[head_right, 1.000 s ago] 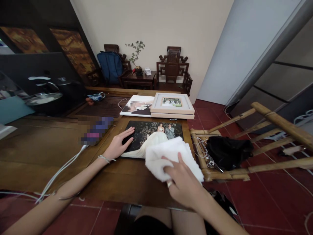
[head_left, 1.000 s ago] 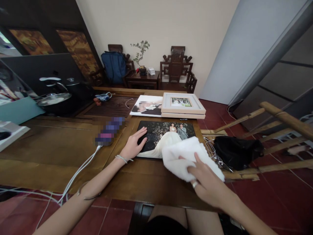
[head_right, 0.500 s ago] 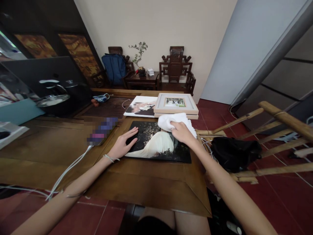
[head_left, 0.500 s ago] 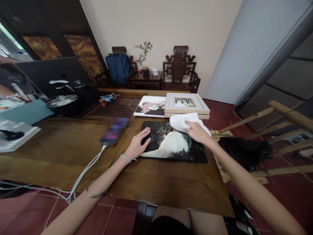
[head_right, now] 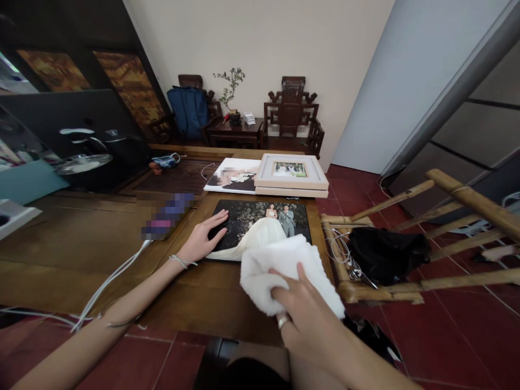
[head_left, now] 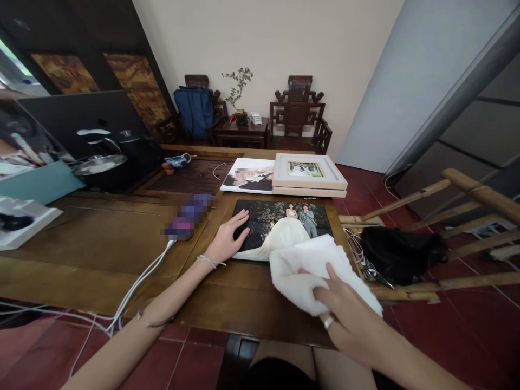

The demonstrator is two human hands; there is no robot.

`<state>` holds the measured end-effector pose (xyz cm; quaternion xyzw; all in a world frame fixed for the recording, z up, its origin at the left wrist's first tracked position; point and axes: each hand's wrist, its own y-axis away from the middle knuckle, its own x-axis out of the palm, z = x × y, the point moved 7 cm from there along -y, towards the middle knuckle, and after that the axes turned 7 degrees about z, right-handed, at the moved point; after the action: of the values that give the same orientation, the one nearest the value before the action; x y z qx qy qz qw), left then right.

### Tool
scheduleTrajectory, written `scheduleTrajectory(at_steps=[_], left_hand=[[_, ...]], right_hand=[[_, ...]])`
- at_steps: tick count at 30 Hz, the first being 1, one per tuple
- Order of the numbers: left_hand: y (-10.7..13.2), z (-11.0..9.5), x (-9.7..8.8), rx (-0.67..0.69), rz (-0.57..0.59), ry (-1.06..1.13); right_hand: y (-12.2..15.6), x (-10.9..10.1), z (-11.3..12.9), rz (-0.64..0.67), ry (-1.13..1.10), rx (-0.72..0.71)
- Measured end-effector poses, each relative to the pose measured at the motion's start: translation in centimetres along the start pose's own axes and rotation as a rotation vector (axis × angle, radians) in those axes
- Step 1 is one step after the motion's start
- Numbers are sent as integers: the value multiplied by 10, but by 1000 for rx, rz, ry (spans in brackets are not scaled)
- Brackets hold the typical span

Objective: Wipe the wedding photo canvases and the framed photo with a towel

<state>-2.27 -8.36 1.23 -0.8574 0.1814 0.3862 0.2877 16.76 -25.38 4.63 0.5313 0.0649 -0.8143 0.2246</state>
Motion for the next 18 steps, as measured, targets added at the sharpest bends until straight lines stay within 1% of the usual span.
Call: scheduleTrajectory(at_steps=[3,5,6,8,11,13,14,16,18], left_hand=[[0,1,0,3,5,0],[1,2,0,-2,9,0],[1,2,0,-3,10,2],[1,2,0,-3,11,5],[1,2,0,-7,11,10],[0,2,0,-13,8,14],[0,2,0,-17,5,18],[0,3,0,-25,-1,23],[0,3,0,-30,-6,25]], right_hand=[[-34,-20,-26,-52,28,73],[-62,-41,-49,-129,38,116],[-77,-49,-58,-126,32,110],[-103,-68,-76,-169,17,111],[-127,-89,-97,-219,22,136],[-132,-93,-105,-233,27,152],[-130,-92,-106,-234,29,158],[-119,-83,-103,-229,34,160],[-98,-69,-94,-218,53,159]])
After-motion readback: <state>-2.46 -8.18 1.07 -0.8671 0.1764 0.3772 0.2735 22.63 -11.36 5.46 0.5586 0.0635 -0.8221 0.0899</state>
